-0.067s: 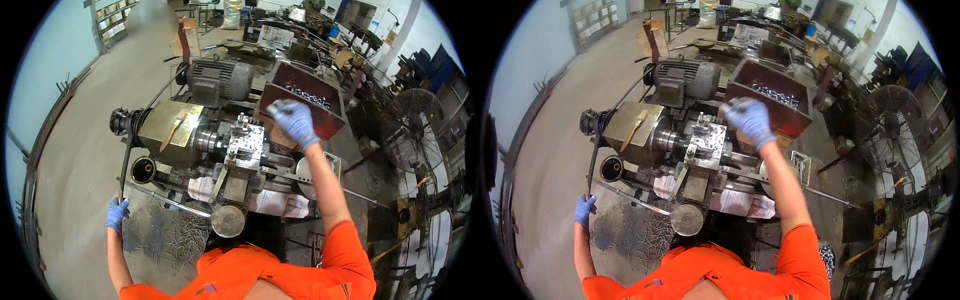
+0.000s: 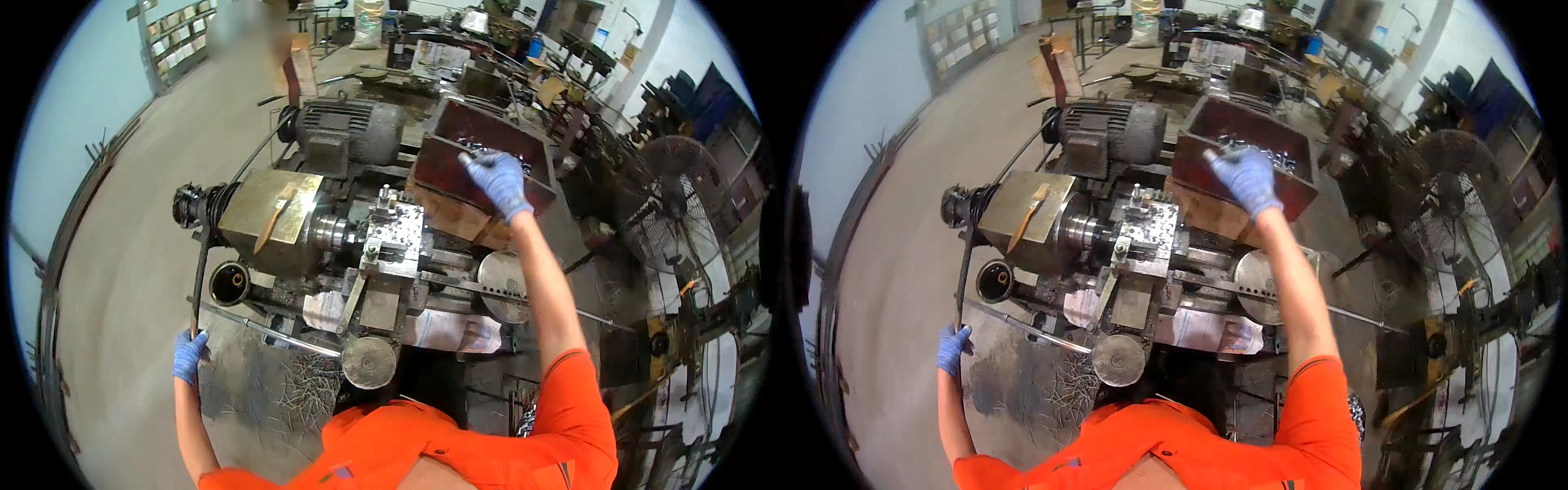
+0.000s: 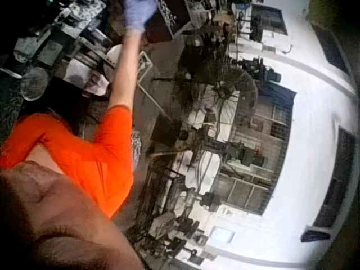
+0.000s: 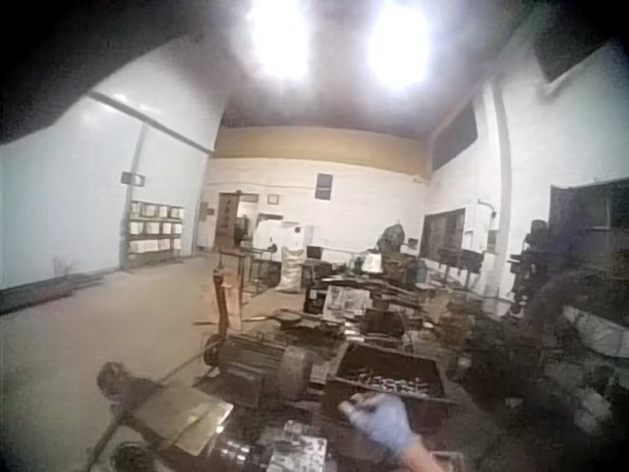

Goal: The person inserts metal components into a machine, operates a lever to process them, and then removes the finished parts and places them into a bin.

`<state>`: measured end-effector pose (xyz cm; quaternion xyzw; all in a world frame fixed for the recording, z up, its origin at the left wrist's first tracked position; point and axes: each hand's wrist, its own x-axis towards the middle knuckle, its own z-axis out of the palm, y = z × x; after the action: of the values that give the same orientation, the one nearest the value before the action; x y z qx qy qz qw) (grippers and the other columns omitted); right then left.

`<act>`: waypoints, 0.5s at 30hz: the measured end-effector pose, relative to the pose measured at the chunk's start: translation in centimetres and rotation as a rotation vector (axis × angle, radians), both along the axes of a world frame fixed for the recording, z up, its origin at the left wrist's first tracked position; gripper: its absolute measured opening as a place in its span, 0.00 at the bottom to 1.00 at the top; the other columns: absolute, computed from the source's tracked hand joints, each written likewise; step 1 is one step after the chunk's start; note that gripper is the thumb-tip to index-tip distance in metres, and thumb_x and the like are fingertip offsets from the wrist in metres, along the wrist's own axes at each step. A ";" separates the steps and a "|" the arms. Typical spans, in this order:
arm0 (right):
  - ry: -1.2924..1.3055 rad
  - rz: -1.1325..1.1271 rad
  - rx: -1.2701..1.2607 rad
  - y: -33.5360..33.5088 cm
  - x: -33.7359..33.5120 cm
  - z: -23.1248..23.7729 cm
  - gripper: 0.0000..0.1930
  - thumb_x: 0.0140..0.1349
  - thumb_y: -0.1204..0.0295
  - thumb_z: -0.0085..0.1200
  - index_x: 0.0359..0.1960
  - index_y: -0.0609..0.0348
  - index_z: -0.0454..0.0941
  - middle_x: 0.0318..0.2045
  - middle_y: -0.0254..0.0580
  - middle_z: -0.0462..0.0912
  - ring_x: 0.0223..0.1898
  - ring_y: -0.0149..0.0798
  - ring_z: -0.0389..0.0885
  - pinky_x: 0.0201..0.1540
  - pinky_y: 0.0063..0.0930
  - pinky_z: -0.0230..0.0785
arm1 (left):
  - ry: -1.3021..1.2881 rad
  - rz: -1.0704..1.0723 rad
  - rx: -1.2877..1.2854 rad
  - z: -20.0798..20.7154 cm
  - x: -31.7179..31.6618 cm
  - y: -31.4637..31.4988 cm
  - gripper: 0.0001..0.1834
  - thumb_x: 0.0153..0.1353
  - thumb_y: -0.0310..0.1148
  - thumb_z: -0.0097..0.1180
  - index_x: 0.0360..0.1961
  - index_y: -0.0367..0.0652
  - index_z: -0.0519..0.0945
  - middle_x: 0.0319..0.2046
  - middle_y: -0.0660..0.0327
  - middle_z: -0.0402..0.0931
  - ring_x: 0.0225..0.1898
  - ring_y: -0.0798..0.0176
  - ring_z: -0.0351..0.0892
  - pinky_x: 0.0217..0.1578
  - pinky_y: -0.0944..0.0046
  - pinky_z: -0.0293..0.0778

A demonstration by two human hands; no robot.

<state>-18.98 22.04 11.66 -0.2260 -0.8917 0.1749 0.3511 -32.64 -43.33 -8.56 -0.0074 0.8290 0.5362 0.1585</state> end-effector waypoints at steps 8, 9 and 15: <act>-0.254 -0.220 0.008 10.8 3.8 -0.2 0.20 0.49 0.51 0.56 0.33 0.55 0.83 0.31 0.48 0.82 0.35 0.48 0.80 0.41 0.32 0.70 | 0.019 -0.046 -0.051 1.5 -0.7 1.7 0.16 0.55 0.37 0.57 0.35 0.31 0.73 0.15 0.55 0.73 0.15 0.61 0.74 0.16 0.64 0.72; -0.231 -0.173 0.024 10.7 5.3 -0.6 0.20 0.49 0.52 0.56 0.33 0.55 0.82 0.31 0.48 0.82 0.35 0.48 0.80 0.41 0.31 0.70 | 0.018 -0.083 -0.060 2.1 -0.8 2.0 0.17 0.55 0.37 0.57 0.36 0.31 0.74 0.15 0.55 0.73 0.15 0.61 0.74 0.16 0.64 0.72; -0.114 -0.163 -0.234 8.8 20.9 -3.6 0.19 0.53 0.55 0.58 0.33 0.61 0.81 0.28 0.43 0.82 0.29 0.35 0.78 0.36 0.27 0.70 | -0.050 -0.149 -0.035 0.6 -2.7 -0.3 0.17 0.56 0.38 0.57 0.39 0.34 0.73 0.17 0.56 0.73 0.14 0.64 0.71 0.16 0.65 0.69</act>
<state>1.90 30.81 8.04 -0.3467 -0.8623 0.2353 0.2843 -35.34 -43.60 -7.94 0.0381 0.8323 0.5081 0.2183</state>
